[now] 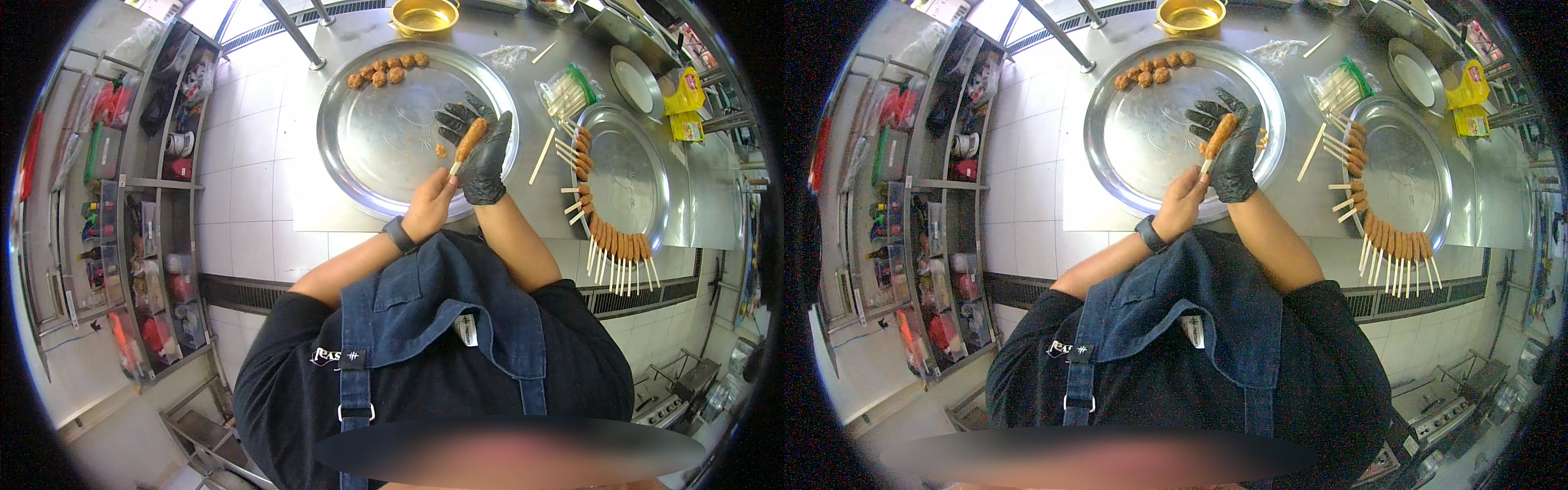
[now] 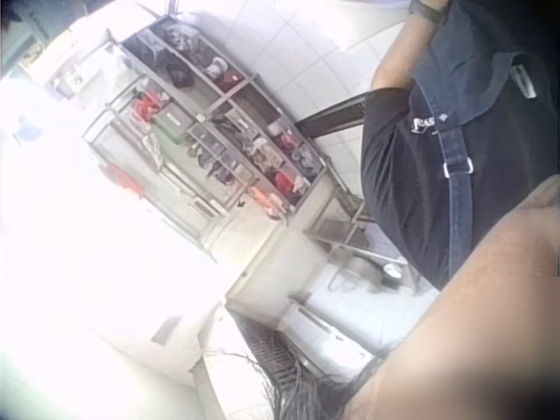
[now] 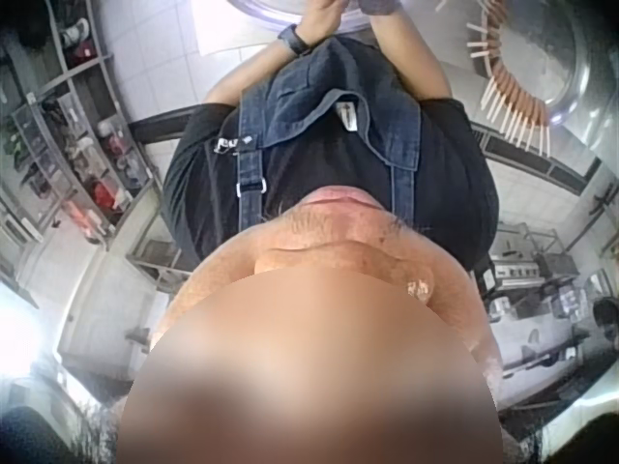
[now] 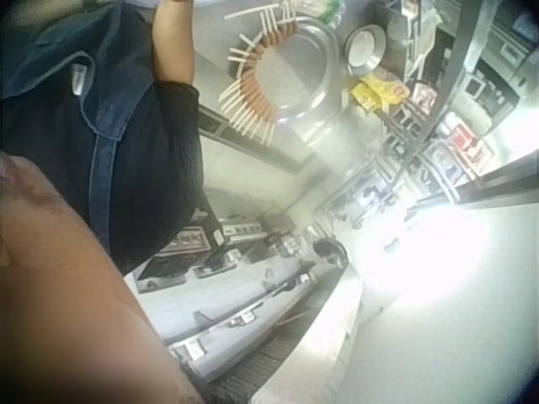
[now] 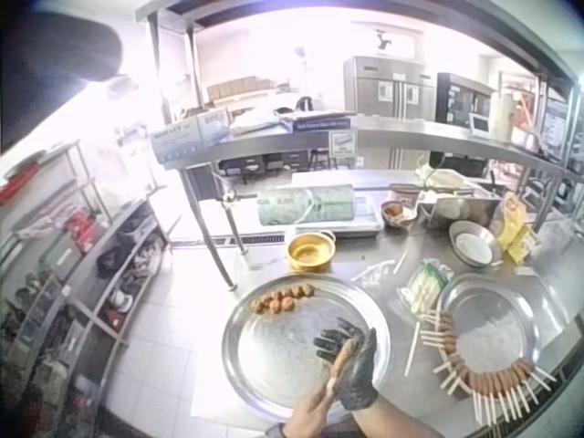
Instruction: The person inserts wooden sticks into round meatballs and arranges them on a metal tray. They handle each meatball individually, ensuring the stick is centered, then place the finished skewers in a circular pattern on the tray.
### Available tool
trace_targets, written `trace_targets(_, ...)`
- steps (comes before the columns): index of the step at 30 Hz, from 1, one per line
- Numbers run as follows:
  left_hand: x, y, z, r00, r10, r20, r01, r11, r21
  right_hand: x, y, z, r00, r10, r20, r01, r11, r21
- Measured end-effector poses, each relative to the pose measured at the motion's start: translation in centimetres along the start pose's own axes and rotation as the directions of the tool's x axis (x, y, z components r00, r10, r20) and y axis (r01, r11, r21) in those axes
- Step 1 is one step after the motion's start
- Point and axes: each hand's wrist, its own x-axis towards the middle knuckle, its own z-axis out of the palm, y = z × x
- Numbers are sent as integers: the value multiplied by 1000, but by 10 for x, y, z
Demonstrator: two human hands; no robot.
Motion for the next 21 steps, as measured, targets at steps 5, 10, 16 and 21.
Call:
trace_targets(5, -3, 6, 0, 997, 63, -33, -62, 998, 25, -4, -3, 1, 998, 27, 61, -27, 1000, 0)
trace_targets(10, -1, 7, -4, 1000, 24, 19, -23, 998, -59, -6, -7, 4, 996, 82, 33, -82, 996, 16)
trace_targets(16, -7, 11, -6, 983, -90, 160, 121, 972, -199, -8, -11, 5, 998, 27, 49, -24, 998, -66)
trace_targets(21, -6, 16, -9, 938, -181, 297, 297, 862, -412, -8, -14, 3, 985, 123, 120, -117, 992, -52)
